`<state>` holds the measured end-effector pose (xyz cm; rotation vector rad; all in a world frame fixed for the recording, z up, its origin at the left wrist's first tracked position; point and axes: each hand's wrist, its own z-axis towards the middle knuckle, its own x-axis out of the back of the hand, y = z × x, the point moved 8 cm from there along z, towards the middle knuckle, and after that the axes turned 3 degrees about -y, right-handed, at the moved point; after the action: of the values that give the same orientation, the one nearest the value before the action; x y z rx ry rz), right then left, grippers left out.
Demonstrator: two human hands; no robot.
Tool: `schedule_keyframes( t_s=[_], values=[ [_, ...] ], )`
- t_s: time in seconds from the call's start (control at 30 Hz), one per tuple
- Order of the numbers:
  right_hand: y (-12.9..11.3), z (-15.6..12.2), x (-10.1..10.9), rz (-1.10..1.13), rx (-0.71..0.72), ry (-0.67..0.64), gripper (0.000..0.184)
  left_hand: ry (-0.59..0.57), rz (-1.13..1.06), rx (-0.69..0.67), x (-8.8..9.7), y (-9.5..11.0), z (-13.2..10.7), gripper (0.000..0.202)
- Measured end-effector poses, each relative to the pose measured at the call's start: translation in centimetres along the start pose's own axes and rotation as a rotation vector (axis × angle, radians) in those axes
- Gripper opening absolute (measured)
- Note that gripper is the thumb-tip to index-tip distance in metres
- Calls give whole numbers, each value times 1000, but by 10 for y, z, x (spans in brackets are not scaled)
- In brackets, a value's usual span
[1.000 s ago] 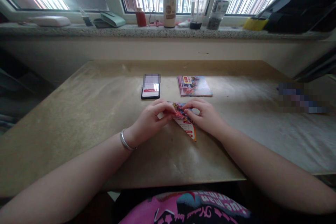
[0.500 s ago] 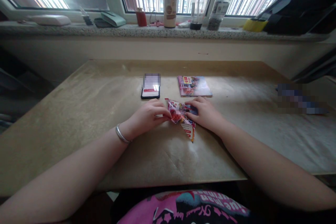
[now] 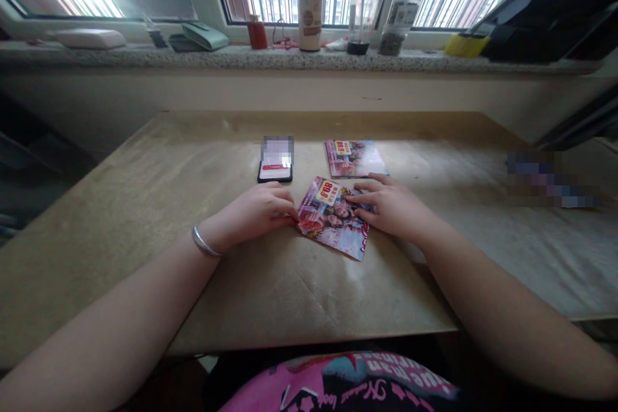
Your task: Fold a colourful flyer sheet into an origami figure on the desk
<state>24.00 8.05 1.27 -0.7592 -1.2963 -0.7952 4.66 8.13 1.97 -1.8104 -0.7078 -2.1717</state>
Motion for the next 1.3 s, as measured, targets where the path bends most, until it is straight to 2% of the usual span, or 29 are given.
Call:
schedule_keyframes(
  t_s=[0.13,0.3,0.5,0.57,0.63,0.73,0.93,1.03,1.17,1.3],
  values=[
    [-2,0,1,9,34,-33,34,-41,-16,41,-1,-7,-3,14],
    [-17,1,6,26,139,-49,34,-40,33,47,7,7,-1,20],
    [-22,0,6,83,84,-67,35,87,155,49,9,31,8,25],
    [-25,-1,7,82,104,-57,34,129,128,35,7,37,9,22],
    [-29,-2,7,91,133,-63,30,119,84,39,1,40,10,23],
    [-34,-3,9,114,165,-64,27,58,72,45,-7,45,11,34],
    [-37,-3,9,165,218,-62,27,-163,75,48,-27,48,10,67],
    [-36,-3,5,199,237,-65,30,-200,79,62,-31,44,9,82],
    [-37,-3,5,254,264,-77,32,-167,101,38,-29,39,8,79],
    [-38,-5,7,301,294,-104,31,-103,100,-62,-21,41,8,61]
  ],
)
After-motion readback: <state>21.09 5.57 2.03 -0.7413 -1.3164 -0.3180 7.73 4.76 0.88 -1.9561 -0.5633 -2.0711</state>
